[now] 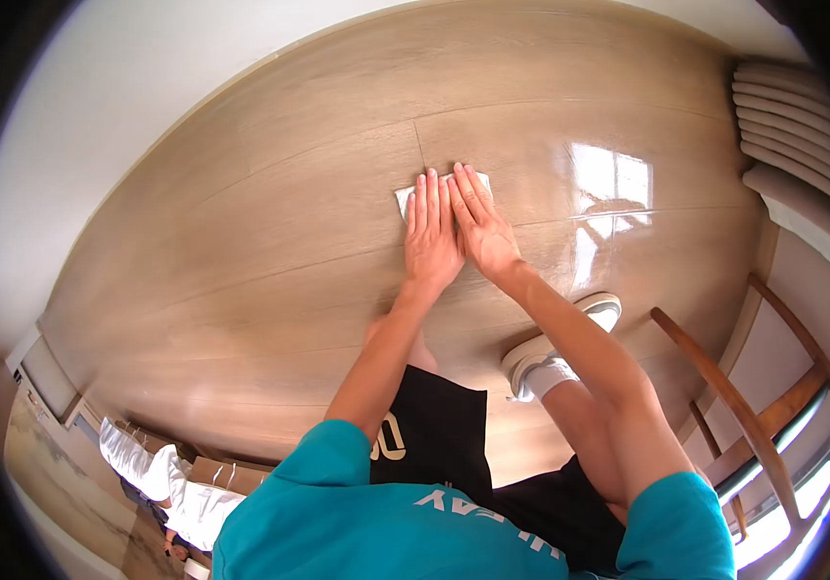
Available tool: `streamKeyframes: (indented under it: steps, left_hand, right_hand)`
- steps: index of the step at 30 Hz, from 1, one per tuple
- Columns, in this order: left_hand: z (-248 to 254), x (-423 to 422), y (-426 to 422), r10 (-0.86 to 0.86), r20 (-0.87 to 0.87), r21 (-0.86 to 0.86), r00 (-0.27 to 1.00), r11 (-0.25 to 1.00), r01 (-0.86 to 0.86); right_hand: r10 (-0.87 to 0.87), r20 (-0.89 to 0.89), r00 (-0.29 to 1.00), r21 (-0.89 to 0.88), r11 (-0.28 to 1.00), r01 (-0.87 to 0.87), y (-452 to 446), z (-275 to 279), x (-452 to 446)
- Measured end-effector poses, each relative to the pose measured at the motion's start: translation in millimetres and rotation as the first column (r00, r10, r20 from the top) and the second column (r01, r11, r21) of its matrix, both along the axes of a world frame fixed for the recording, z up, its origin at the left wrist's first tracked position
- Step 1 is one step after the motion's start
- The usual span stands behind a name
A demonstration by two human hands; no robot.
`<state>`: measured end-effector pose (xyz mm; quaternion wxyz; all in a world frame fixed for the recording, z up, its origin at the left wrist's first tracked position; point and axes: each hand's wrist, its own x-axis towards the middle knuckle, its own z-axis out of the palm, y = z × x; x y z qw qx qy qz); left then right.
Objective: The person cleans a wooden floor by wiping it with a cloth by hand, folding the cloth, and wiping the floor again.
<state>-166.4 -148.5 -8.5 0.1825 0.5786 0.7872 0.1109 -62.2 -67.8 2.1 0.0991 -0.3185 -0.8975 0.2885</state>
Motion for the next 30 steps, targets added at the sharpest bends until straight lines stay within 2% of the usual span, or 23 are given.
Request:
streamKeyframes:
  steps: [3, 5, 7, 10, 13, 15, 16, 19, 24, 27, 30]
  left_hand:
    - [7.5, -36.1, 24.6, -0.040, 0.050, 0.040, 0.998, 0.998, 0.038]
    - [0.5, -65.0, 47.6, -0.040, 0.020, 0.068, 0.999, 0.997, 0.039]
    - [-4.8, -95.7, 75.3, -0.116, -0.024, 0.120, 0.993, 0.986, 0.118]
    - [-10.1, -122.7, 101.7, -0.112, -0.054, 0.131, 0.992, 0.984, 0.119]
    - [-12.6, -116.1, 97.6, -0.102, -0.045, 0.138, 0.994, 0.985, 0.107]
    - [-10.0, -101.1, 84.8, 0.070, -0.041, 0.151, 0.997, 0.987, -0.063]
    - [-6.0, -92.8, 77.1, 0.077, -0.037, 0.114, 0.996, 0.991, -0.072]
    - [-2.0, -59.9, 45.7, 0.096, -0.013, 0.044, 0.995, 0.994, -0.095]
    - [11.6, -30.5, -0.2, 0.052, 0.033, -0.014, 0.998, 0.999, -0.051]
    - [7.7, -40.9, 5.1, 0.074, 0.041, -0.010, 0.996, 0.997, -0.074]
    - [-2.7, -73.9, 45.1, 0.043, -0.067, 0.070, 0.997, 0.997, -0.038]
  right_hand:
    - [-0.026, 0.028, 0.999, 0.008, 1.000, 0.026, 18.6, 7.8, -22.8]
    - [-0.016, 0.030, 0.999, 0.025, 1.000, 0.015, 42.3, 2.4, -45.4]
    - [-0.078, -0.048, 0.996, 0.032, 0.996, 0.079, 67.8, -9.8, -72.3]
    - [-0.067, -0.032, 0.997, 0.085, 0.994, 0.070, 98.8, -13.2, -100.0]
    - [-0.065, -0.009, 0.998, 0.110, 0.992, 0.066, 99.2, -19.7, -101.0]
    - [-0.083, -0.062, 0.995, 0.157, 0.983, 0.092, 93.4, -28.2, -97.9]
    - [-0.083, -0.060, 0.995, 0.156, 0.984, 0.091, 87.4, -27.9, -94.0]
    - [-0.106, -0.066, 0.992, 0.112, 0.987, 0.113, 47.5, -16.4, -67.2]
    - [-0.063, 0.080, 0.995, 0.042, 0.997, 0.060, 3.2, 1.5, -37.8]
    - [-0.054, 0.081, 0.995, 0.096, 0.994, 0.046, 13.2, -9.4, -47.6]
    - [-0.058, 0.064, 0.996, 0.126, 0.991, 0.049, 55.5, -11.5, -84.3]
